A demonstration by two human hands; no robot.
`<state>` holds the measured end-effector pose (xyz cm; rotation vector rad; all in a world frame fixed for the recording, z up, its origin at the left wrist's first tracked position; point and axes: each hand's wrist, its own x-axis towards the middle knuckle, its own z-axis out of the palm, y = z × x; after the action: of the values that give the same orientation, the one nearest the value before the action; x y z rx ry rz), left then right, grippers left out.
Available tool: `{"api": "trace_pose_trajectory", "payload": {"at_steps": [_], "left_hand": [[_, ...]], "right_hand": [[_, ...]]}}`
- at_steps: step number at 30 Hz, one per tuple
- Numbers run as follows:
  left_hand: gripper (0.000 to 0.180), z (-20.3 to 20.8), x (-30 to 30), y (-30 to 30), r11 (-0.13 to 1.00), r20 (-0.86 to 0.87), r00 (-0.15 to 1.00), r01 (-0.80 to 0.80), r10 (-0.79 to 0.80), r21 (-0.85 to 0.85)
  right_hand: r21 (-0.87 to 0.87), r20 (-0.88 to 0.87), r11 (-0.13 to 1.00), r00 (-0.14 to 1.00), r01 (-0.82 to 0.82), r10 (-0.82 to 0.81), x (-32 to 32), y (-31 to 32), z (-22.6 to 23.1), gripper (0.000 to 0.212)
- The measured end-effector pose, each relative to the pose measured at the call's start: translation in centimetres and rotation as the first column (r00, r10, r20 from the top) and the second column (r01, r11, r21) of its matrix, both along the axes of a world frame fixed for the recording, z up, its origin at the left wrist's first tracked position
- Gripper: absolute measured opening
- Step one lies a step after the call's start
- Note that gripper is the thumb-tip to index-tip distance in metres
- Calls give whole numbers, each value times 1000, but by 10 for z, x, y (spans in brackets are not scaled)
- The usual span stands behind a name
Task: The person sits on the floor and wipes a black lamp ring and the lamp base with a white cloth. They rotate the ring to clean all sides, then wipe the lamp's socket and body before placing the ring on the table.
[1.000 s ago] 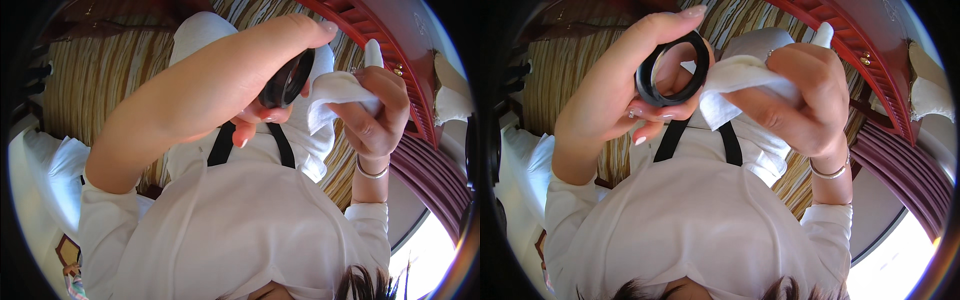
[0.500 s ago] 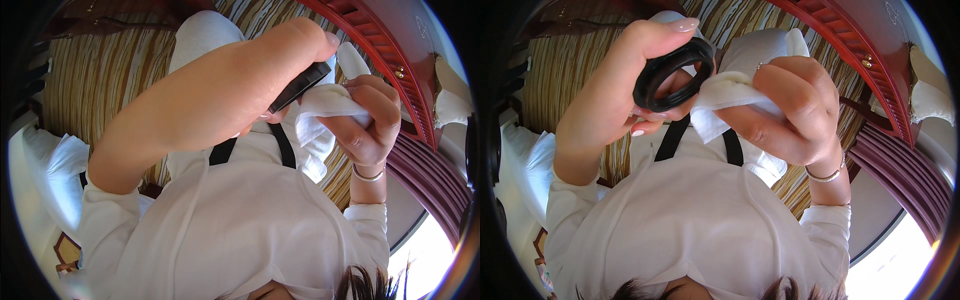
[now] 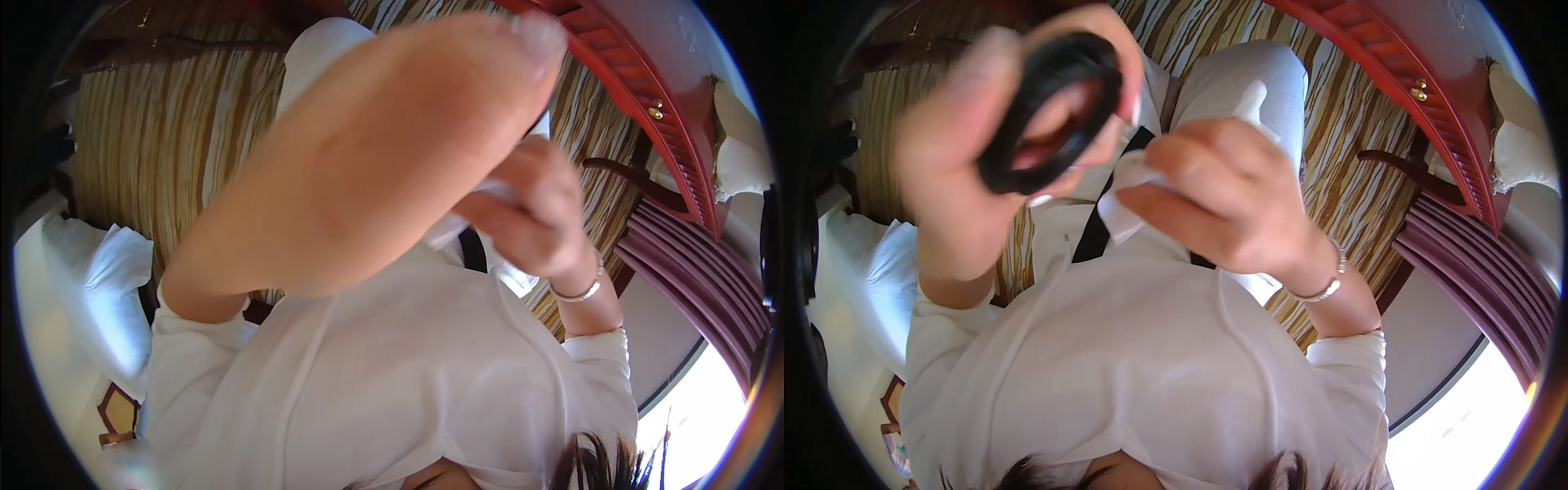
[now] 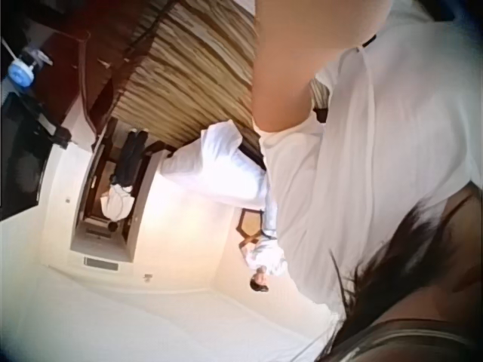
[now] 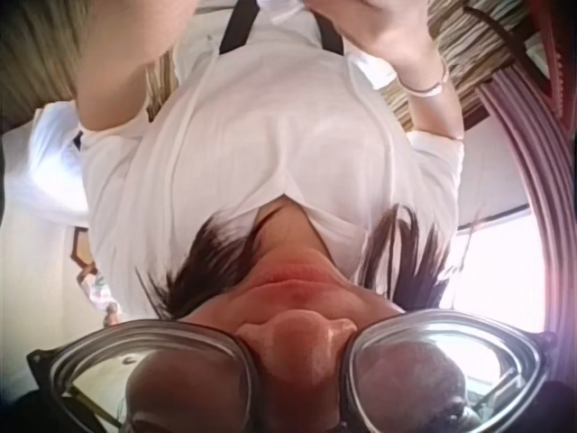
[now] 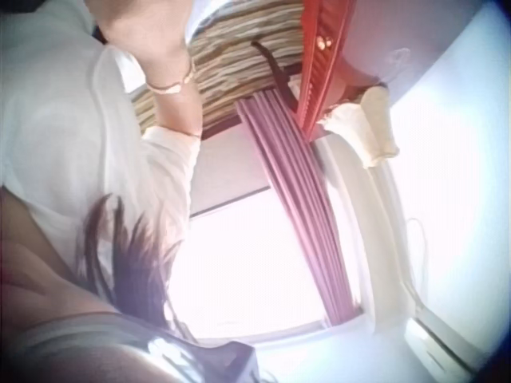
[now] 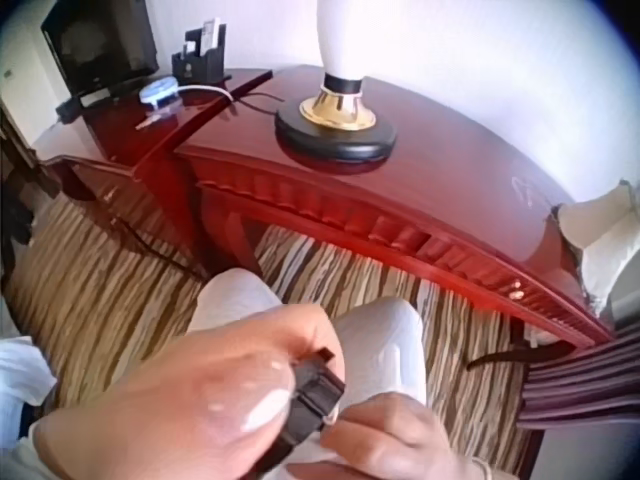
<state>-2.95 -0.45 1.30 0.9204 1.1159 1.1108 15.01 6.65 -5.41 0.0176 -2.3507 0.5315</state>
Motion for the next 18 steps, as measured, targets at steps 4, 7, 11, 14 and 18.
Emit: {"api": "trace_pose_trajectory", "payload": {"at_steps": [4,7,11,14,18], "left_hand": [[58,-2,-11,-8,983,67,990,-130,122,128],[62,0,-9,-9,960,109,982,-177,157,215],[68,5,20,-1,933,134,979,-188,153,307],[71,8,23,-1,958,-9,987,-156,163,241],[67,15,19,3,993,-249,963,-90,106,75]], "right_hand": [[-122,-64,985,989,122,-130,12,-13,-1,37],[-214,-78,946,961,245,-266,14,-16,19,37],[-212,-38,923,941,321,-336,18,-20,37,39],[-135,-126,935,930,328,-345,11,-18,31,41],[-121,-125,930,924,347,-361,9,-19,31,40]]}}
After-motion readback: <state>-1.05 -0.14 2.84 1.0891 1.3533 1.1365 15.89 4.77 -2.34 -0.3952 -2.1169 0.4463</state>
